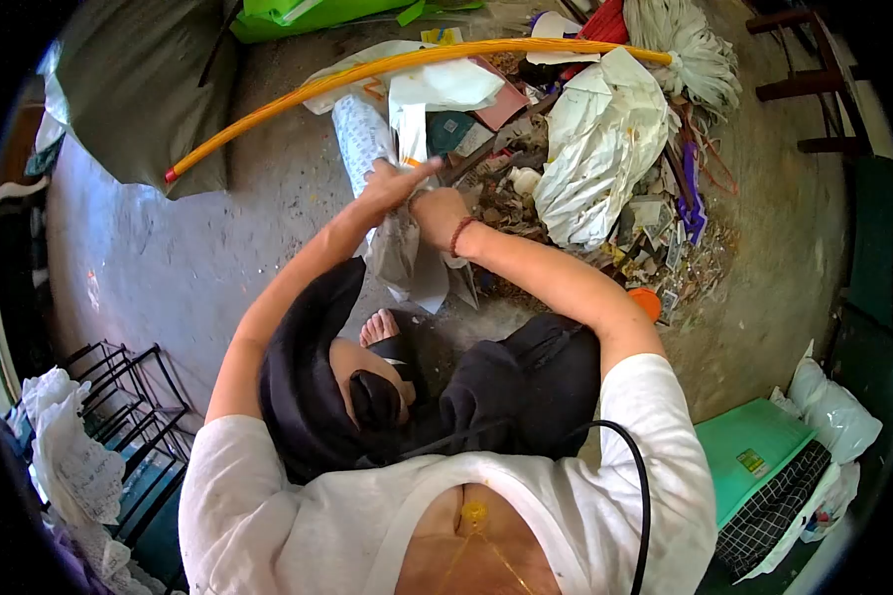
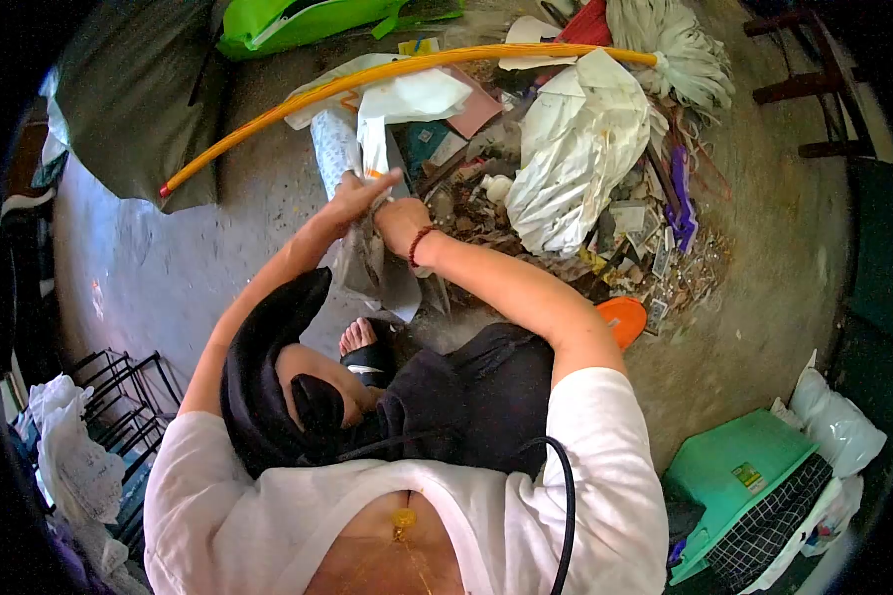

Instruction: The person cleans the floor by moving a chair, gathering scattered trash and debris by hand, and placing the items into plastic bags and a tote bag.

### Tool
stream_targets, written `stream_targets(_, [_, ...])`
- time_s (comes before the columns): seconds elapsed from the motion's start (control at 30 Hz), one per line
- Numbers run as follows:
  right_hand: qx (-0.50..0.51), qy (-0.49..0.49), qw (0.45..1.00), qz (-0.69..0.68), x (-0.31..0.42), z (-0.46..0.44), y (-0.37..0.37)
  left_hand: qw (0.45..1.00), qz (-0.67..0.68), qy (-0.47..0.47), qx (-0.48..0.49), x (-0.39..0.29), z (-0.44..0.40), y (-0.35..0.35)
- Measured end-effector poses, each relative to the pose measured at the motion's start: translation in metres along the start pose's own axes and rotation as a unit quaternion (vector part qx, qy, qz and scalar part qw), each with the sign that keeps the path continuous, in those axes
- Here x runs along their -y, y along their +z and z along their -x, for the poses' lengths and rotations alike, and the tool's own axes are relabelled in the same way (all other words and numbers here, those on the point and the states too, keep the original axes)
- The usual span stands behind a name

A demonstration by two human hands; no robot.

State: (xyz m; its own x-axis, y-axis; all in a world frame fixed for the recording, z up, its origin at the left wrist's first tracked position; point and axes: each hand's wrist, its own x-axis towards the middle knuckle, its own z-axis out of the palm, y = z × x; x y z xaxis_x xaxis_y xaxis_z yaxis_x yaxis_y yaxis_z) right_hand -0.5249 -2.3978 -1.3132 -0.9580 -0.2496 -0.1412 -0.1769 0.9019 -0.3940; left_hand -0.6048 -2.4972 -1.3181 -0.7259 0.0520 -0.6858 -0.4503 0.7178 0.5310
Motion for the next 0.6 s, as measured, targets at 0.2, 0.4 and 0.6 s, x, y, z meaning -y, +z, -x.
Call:
stream_targets(0.2, [0.045, 0.014, 0.995, -0.089, -0.021, 0.003, -0.024, 0.996, -0.087, 0.012, -0.022, 0.05, -0.055, -0.017])
stream_targets(0.4, [-0.139, 0.514, 0.841, 0.097, -0.175, 0.041, -0.081, 0.998, 0.065, 0.017, 0.017, 0.07, -0.06, -0.023])
stream_targets(0.6, [-0.164, 0.415, 0.891, -0.083, -0.205, 0.066, -0.019, 0.974, 0.221, 0.016, 0.046, 0.04, -0.006, -0.02])
